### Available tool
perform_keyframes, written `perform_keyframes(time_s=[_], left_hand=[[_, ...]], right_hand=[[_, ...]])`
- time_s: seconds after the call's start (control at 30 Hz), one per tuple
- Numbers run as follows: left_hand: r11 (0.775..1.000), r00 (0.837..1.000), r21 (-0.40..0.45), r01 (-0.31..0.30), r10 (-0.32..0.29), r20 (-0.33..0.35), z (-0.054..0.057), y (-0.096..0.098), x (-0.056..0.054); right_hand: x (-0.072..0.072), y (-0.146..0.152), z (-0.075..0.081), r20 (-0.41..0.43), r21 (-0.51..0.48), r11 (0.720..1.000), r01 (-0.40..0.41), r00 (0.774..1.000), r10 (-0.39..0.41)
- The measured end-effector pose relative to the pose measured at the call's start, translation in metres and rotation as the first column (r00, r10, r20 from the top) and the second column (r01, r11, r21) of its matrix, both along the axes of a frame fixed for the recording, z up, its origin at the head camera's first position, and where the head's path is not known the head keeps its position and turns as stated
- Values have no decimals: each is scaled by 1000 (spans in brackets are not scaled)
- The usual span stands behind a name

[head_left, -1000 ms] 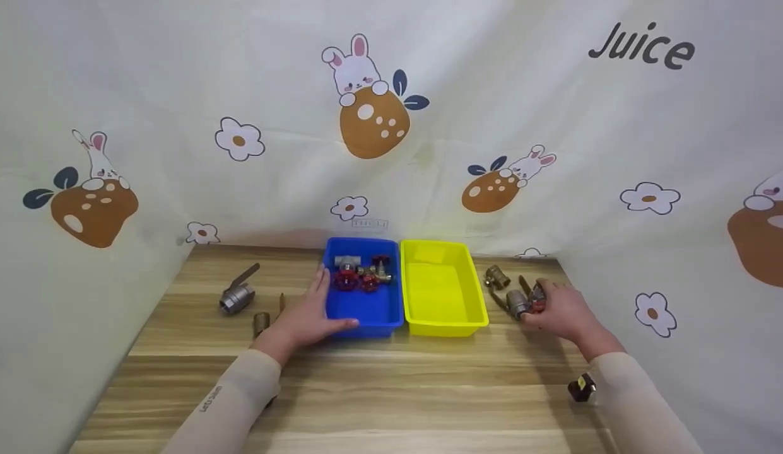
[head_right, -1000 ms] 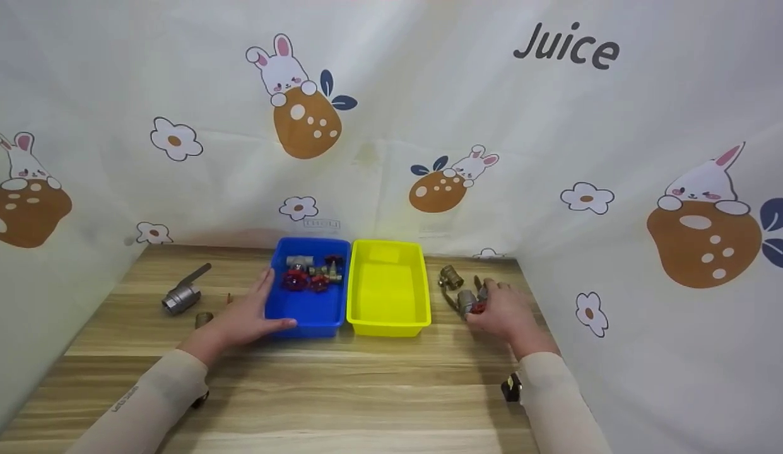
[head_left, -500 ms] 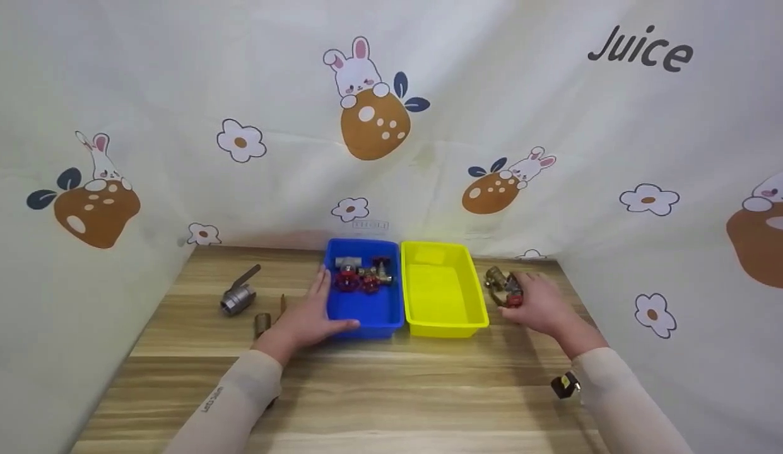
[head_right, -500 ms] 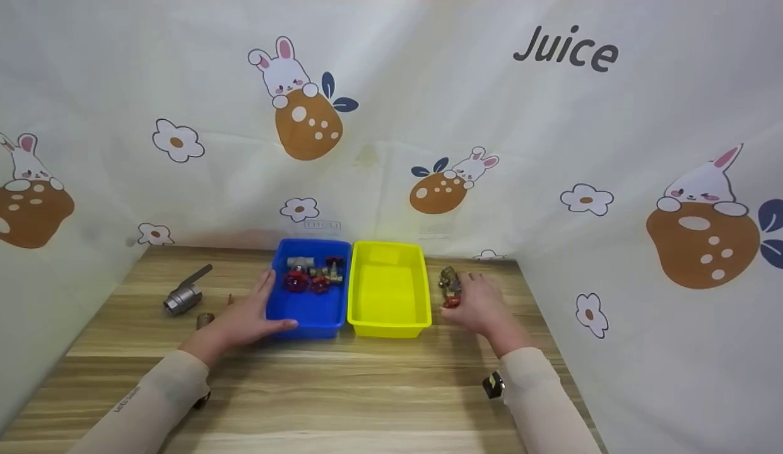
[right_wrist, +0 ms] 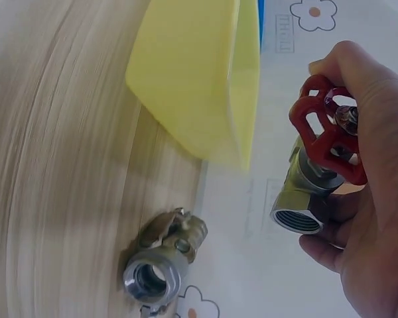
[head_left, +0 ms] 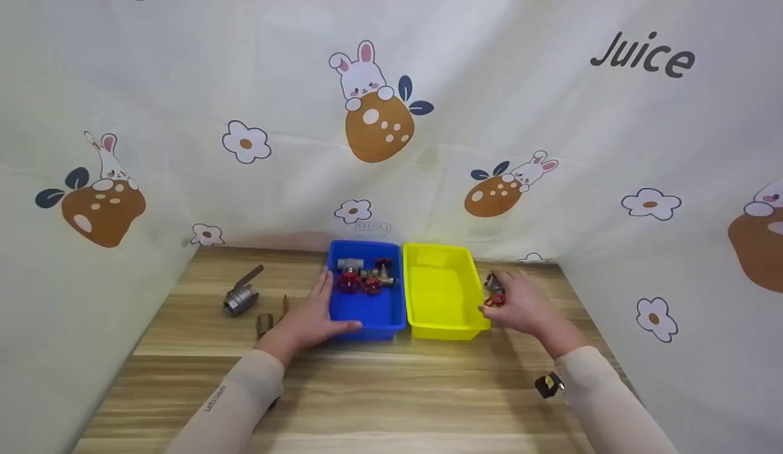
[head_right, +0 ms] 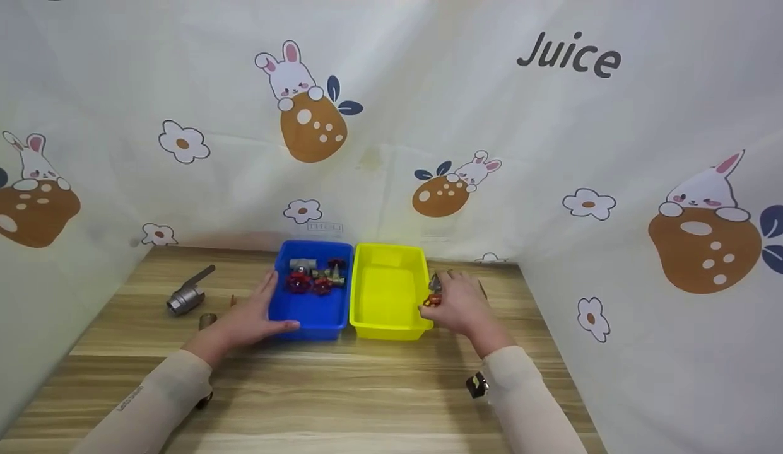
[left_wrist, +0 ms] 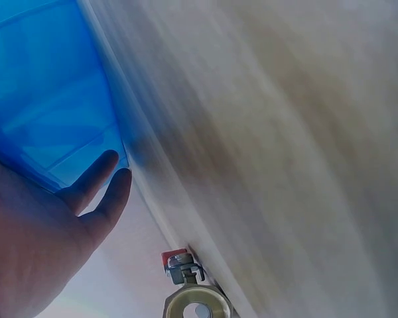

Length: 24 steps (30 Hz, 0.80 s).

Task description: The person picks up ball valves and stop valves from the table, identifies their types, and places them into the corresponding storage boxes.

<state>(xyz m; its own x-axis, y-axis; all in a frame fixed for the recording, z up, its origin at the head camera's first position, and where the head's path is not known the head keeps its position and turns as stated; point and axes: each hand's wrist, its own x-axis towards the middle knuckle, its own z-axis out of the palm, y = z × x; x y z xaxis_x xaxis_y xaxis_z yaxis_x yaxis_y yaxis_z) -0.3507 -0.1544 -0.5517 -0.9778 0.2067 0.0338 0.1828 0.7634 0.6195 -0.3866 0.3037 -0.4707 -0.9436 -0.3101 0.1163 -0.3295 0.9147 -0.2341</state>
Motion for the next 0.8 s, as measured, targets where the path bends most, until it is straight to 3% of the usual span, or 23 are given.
perform_keyframes(time_s=[0.13, 0.8], left_hand=[[1000, 1000, 0, -3, 3, 7, -1, -1, 0], [1000, 1000, 18, 14, -14, -2, -1, 0, -1]], right_hand=[[2, -12, 1, 31, -15, 1000, -8, 999, 9], [6, -62, 6, -48, 13, 988, -152, 987, 153]])
